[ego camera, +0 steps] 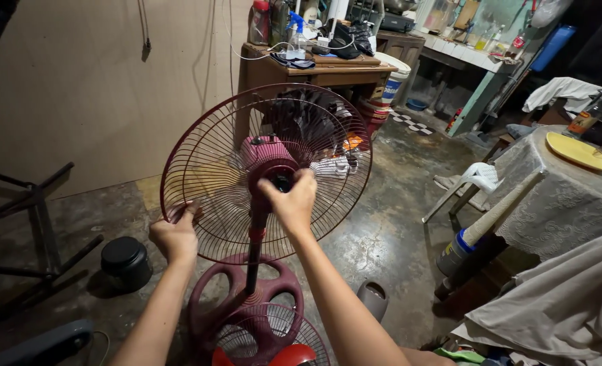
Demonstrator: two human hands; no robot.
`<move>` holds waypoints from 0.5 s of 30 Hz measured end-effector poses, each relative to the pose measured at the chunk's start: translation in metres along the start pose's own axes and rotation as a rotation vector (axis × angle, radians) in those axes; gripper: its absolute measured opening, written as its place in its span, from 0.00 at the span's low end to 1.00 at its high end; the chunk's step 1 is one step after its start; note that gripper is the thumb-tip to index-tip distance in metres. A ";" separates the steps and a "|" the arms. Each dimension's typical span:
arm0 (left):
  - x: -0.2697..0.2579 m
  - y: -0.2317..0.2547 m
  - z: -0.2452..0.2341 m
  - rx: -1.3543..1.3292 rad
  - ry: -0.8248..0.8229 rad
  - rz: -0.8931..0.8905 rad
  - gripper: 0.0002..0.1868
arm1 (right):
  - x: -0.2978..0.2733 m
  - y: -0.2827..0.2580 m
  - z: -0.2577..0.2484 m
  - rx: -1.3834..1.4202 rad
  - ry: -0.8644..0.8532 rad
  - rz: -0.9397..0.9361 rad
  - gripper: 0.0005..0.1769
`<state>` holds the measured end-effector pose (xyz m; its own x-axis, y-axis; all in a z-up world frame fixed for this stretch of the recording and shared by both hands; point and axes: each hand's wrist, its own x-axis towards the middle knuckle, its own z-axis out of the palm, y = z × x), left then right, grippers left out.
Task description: The person removes the front grille and fan blade from a standing electric fan, then reattaches the blade and grille. They manipulate the central hub nut and align the components by hand.
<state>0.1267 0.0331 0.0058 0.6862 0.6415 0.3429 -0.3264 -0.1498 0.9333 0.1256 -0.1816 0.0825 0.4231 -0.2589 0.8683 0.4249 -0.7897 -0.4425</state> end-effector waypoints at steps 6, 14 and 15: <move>0.001 -0.002 -0.004 -0.014 0.006 -0.020 0.13 | 0.010 0.011 0.008 0.952 -0.472 1.462 0.43; -0.002 0.007 -0.003 -0.075 -0.005 -0.049 0.11 | 0.003 0.008 0.012 0.658 -0.356 1.091 0.35; -0.002 0.008 -0.003 -0.051 0.007 -0.043 0.12 | 0.005 0.006 0.011 0.640 -0.308 1.154 0.35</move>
<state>0.1207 0.0328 0.0126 0.6961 0.6515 0.3018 -0.3294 -0.0837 0.9405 0.1392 -0.1815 0.0814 0.9128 -0.3923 -0.1135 -0.0321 0.2082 -0.9776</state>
